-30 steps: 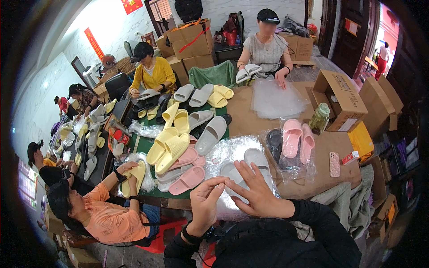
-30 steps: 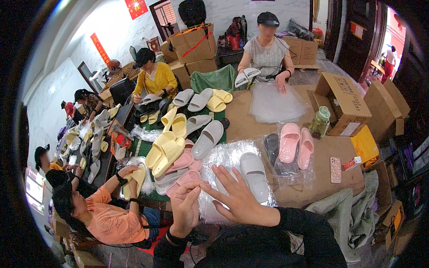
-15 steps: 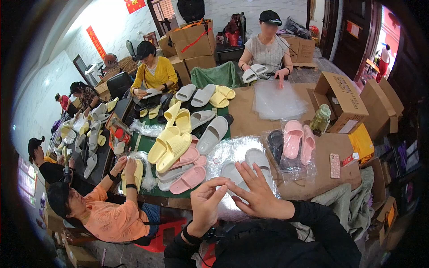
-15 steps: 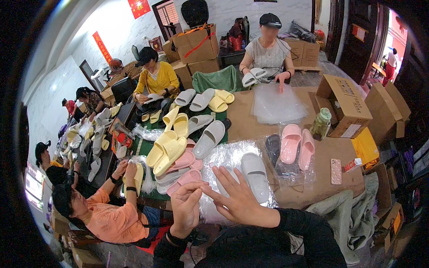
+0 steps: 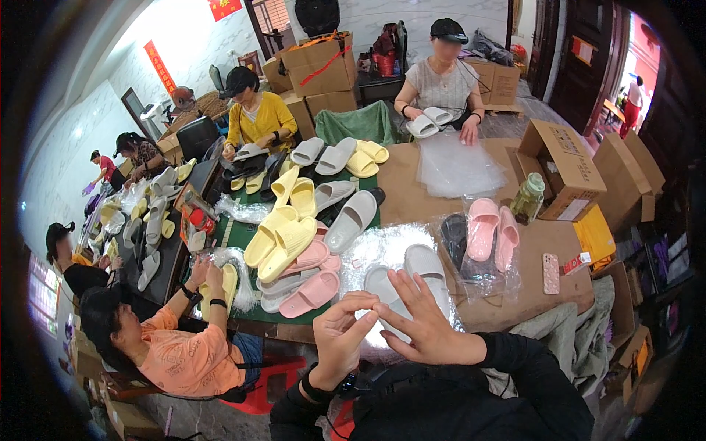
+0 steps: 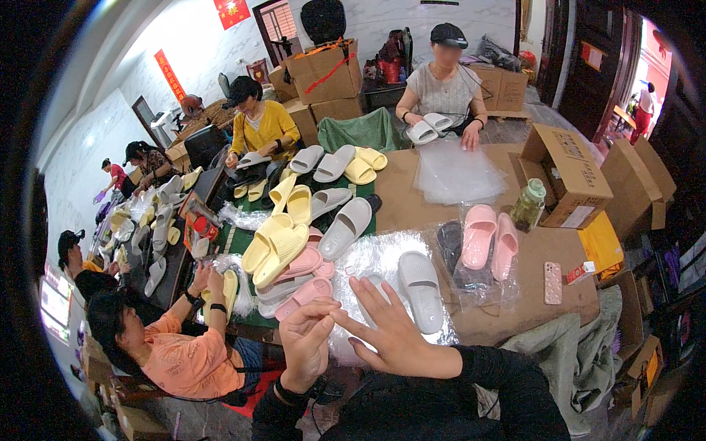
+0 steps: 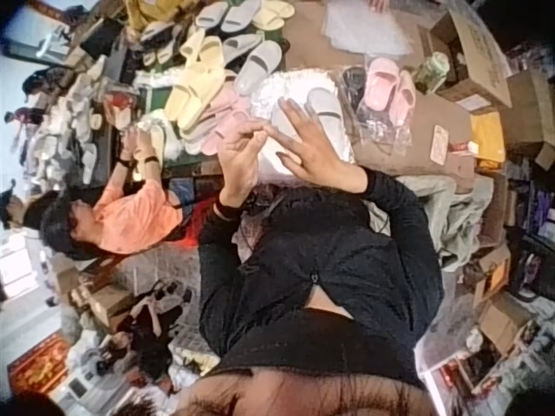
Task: Packing pairs of plastic sandals into individual plastic bags and then into larger sacks in a warehouse or workshop setting.
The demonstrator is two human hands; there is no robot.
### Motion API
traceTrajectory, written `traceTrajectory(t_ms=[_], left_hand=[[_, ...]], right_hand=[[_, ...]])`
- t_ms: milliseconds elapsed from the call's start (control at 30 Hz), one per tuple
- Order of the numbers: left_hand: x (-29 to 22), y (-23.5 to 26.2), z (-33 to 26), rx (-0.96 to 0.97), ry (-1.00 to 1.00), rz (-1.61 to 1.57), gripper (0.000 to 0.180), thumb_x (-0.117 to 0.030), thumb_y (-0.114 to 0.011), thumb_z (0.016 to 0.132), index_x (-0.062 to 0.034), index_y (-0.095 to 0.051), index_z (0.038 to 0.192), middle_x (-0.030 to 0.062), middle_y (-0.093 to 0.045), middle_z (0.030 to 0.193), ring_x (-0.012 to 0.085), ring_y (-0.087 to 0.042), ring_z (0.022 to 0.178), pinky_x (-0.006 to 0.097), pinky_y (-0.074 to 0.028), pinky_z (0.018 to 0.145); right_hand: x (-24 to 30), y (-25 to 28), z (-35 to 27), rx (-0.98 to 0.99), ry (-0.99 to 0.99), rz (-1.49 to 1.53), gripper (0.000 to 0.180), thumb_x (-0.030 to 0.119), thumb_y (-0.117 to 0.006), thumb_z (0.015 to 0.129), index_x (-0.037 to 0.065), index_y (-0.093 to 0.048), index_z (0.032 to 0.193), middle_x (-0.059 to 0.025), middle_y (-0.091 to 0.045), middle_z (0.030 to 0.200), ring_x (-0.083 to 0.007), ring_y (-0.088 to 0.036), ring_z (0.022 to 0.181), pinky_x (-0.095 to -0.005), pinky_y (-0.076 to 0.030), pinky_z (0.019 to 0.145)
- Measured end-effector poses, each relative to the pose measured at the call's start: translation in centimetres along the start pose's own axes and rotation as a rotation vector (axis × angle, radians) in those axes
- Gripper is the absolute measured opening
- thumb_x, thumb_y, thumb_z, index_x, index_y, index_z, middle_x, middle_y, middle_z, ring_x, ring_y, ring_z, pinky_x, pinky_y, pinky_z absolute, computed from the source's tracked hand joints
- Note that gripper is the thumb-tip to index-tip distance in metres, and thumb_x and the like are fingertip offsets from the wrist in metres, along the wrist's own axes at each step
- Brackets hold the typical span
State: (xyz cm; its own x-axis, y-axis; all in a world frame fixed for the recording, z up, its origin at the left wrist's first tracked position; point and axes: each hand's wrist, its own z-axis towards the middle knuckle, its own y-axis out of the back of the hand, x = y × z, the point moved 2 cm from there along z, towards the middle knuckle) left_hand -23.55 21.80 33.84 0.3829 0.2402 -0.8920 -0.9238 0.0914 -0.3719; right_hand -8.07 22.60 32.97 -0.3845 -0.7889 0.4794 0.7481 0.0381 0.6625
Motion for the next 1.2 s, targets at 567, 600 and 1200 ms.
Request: traceTrajectory(t_ms=[567,600,1200], left_hand=[[-0.1,0.1,-0.6,0.041,-0.025,-0.038,0.021,0.012,-0.055,0.079,0.008,-0.061,0.099,0.0165,-0.058,0.107,0.0192,-0.054,0.1,0.028,-0.042,0.088],[0.0,0.2,-0.5,0.028,0.018,-0.111,0.019,0.01,-0.053,0.08,0.008,-0.061,0.097,0.0168,-0.058,0.107,0.0192,-0.055,0.099,0.029,-0.041,0.089],[-0.7,-0.1,-1.3,0.012,-0.191,0.093,0.016,0.01,-0.056,0.077,0.0068,-0.062,0.091,0.0142,-0.062,0.094,0.0227,-0.054,0.098,0.031,-0.041,0.086]], right_hand=[[0.4,-0.1,0.0,-0.027,0.005,0.032,0.067,0.014,-0.061,0.076,0.019,-0.038,0.138,-0.0301,-0.022,0.142,-0.047,-0.027,0.129,-0.0573,-0.021,0.103],[0.4,-0.1,0.0,-0.028,0.013,0.02,0.067,0.014,-0.061,0.075,0.019,-0.038,0.138,-0.03,-0.023,0.142,-0.0468,-0.028,0.129,-0.0576,-0.021,0.103],[1.7,0.3,-0.2,0.004,0.024,0.059,0.067,0.015,-0.061,0.077,0.02,-0.036,0.138,-0.0302,-0.023,0.141,-0.0475,-0.027,0.129,-0.0577,-0.021,0.102]])
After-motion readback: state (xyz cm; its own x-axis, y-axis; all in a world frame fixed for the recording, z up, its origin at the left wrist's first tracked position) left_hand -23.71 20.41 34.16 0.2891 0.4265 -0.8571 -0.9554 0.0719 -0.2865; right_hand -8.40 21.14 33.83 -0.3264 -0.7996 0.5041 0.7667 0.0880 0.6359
